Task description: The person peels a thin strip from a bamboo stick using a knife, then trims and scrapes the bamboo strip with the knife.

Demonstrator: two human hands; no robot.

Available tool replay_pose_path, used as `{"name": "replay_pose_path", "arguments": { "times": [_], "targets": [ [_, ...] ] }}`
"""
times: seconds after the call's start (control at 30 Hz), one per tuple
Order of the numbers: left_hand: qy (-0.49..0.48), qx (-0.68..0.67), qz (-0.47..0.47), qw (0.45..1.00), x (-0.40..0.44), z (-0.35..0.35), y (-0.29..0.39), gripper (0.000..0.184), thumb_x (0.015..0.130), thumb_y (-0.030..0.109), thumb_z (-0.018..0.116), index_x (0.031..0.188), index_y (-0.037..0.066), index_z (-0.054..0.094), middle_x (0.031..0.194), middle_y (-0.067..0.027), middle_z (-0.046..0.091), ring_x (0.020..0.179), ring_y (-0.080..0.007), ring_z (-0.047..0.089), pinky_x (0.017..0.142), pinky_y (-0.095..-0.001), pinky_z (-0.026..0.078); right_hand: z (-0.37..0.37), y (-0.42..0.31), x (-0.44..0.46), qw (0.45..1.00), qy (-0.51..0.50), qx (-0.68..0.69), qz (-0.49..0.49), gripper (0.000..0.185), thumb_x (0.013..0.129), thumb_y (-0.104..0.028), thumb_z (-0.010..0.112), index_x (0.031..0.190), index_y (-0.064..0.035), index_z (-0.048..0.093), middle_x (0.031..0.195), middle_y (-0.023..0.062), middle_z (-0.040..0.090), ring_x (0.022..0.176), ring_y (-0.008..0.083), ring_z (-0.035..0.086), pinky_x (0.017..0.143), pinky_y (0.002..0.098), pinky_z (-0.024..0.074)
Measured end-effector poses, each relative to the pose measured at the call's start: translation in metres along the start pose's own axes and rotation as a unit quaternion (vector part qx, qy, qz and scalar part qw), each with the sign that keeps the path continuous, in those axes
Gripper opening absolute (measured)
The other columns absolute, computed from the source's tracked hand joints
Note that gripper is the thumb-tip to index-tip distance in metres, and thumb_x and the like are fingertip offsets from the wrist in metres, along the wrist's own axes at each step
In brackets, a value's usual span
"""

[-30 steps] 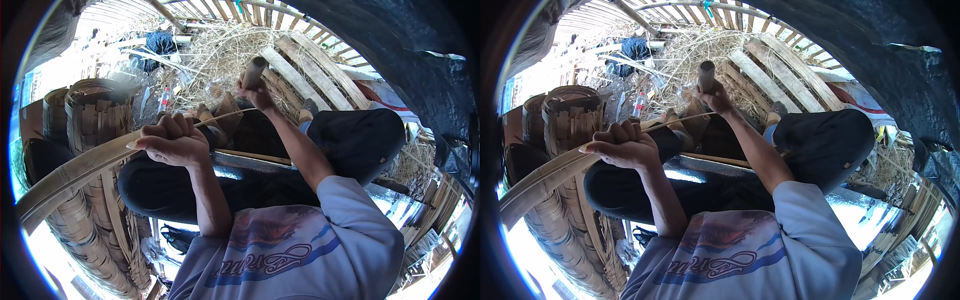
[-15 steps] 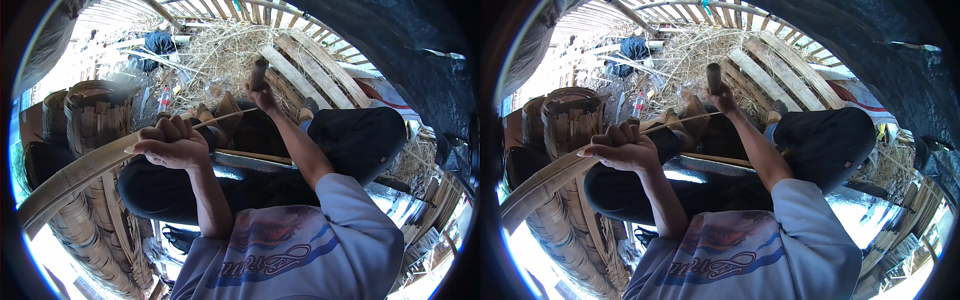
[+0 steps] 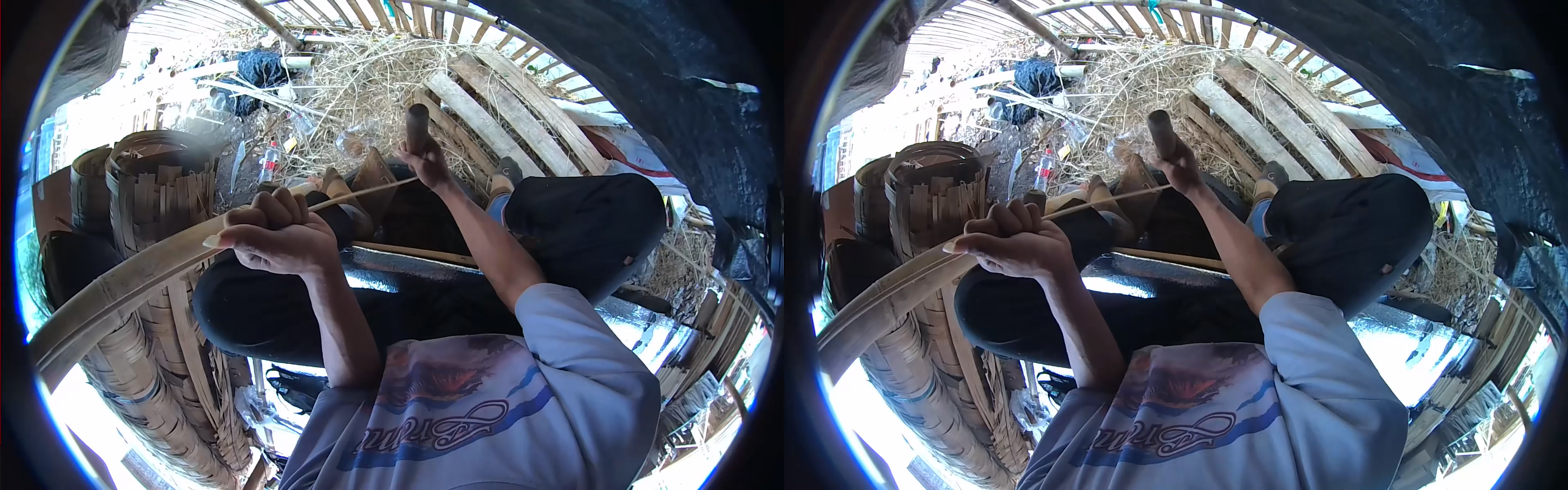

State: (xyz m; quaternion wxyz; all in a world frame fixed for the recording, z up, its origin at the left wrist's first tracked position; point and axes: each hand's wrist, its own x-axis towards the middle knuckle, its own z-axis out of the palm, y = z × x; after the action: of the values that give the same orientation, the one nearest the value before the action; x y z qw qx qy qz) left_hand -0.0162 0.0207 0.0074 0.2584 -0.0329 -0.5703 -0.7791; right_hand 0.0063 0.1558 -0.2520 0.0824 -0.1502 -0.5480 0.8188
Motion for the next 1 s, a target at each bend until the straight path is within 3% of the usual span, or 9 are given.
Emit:
{"name": "replay_pose_path", "arguments": {
  "times": [0.13,0.27,0.33,0.4,0.57,0.7,0.8,0.83,1.0],
  "targets": [
    [0.014,-0.004,0.005,1.0,-0.001,-0.007,0.001,0.051,0.095,0.056,0.03,0.065,0.016,0.019,0.048,0.0066,0.012,0.043,-0.0039,0.01,0.035,-0.0217,0.007,-0.001,-0.017,0.012,0.999,0.038,0.01,0.005,0.017,0.078,-0.001,0.067,0.088,-0.006,0.054,0.071,-0.0002,0.055,0.057,0.0091,0.052,0.052,0.0237,0.0412],
    [0.023,-0.024,-0.016,0.999,0.002,-0.003,0.0,0.051,0.095,0.056,0.03,0.065,0.016,0.019,0.048,0.0066,0.012,0.043,-0.004,0.009,0.035,-0.0216,0.007,0.021,-0.059,0.018,0.994,0.009,0.1,-0.044,0.021,0.078,0.001,0.067,0.094,-0.006,0.056,0.079,-0.0008,0.058,0.072,0.0069,0.055,0.06,0.0229,0.0456],
    [0.018,-0.026,-0.013,0.999,0.001,-0.004,-0.002,0.051,0.095,0.056,0.03,0.065,0.016,0.019,0.048,0.0066,0.012,0.043,-0.004,0.009,0.035,-0.0217,0.007,0.008,-0.019,0.013,0.997,-0.017,0.043,-0.061,0.023,0.078,0.0,0.067,0.099,-0.0053,0.056,0.083,-0.0005,0.059,0.075,0.0081,0.056,0.067,0.0236,0.0461],
    [0.011,-0.031,-0.006,0.999,0.001,-0.002,-0.001,0.051,0.095,0.055,0.03,0.065,0.016,0.019,0.048,0.0065,0.012,0.043,-0.004,0.009,0.035,-0.0218,0.007,-0.01,0.019,0.0,0.994,-0.018,-0.106,0.004,0.023,0.078,-0.001,0.067,0.098,-0.005,0.057,0.083,-0.0011,0.058,0.077,0.0085,0.056,0.071,0.0248,0.0455],
    [0.01,-0.003,-0.009,1.0,0.0,-0.002,0.002,0.05,0.095,0.055,0.03,0.065,0.016,0.02,0.048,0.0063,0.012,0.044,-0.0037,0.009,0.035,-0.022,0.007,-0.02,0.011,0.007,0.997,0.005,-0.049,0.054,0.015,0.078,-0.002,0.068,0.088,-0.0055,0.057,0.076,-0.0017,0.055,0.072,0.0085,0.053,0.065,0.0253,0.0442],
    [0.004,-0.004,-0.008,1.0,0.001,0.001,0.001,0.05,0.095,0.055,0.03,0.065,0.016,0.02,0.049,0.0065,0.012,0.044,-0.0037,0.009,0.036,-0.0218,0.007,0.02,-0.062,0.016,0.997,-0.017,0.068,0.024,0.014,0.08,-0.001,0.068,0.088,-0.0057,0.058,0.078,-0.0021,0.056,0.072,0.0068,0.053,0.063,0.0223,0.0434],
    [0.003,-0.026,-0.015,1.0,0.0,0.001,0.0,0.05,0.095,0.055,0.03,0.065,0.016,0.02,0.049,0.0063,0.012,0.044,-0.0038,0.009,0.036,-0.0216,0.007,0.016,-0.024,0.01,0.995,-0.021,0.094,0.023,0.016,0.078,0.0,0.068,0.09,-0.0058,0.058,0.078,-0.0024,0.055,0.072,0.0068,0.053,0.064,0.0228,0.0438],
    [0.002,-0.029,-0.012,0.999,0.0,0.0,-0.001,0.05,0.095,0.055,0.03,0.065,0.016,0.02,0.049,0.0063,0.012,0.044,-0.0038,0.009,0.036,-0.0216,0.007,0.0,-0.009,0.002,0.994,-0.054,-0.053,0.073,0.019,0.076,0.001,0.067,0.09,-0.0056,0.057,0.077,-0.0029,0.054,0.073,0.0074,0.052,0.066,0.0242,0.0441],
    [0.018,-0.01,-0.017,1.0,-0.001,-0.005,0.002,0.051,0.095,0.055,0.03,0.065,0.016,0.019,0.049,0.0065,0.012,0.044,-0.0036,0.009,0.036,-0.0212,0.006,-0.026,0.01,0.004,0.992,0.003,-0.104,0.07,0.018,0.075,0.0,0.067,0.086,-0.0065,0.055,0.074,-0.0032,0.053,0.068,0.0073,0.05,0.064,0.0248,0.043]
  ]
}}
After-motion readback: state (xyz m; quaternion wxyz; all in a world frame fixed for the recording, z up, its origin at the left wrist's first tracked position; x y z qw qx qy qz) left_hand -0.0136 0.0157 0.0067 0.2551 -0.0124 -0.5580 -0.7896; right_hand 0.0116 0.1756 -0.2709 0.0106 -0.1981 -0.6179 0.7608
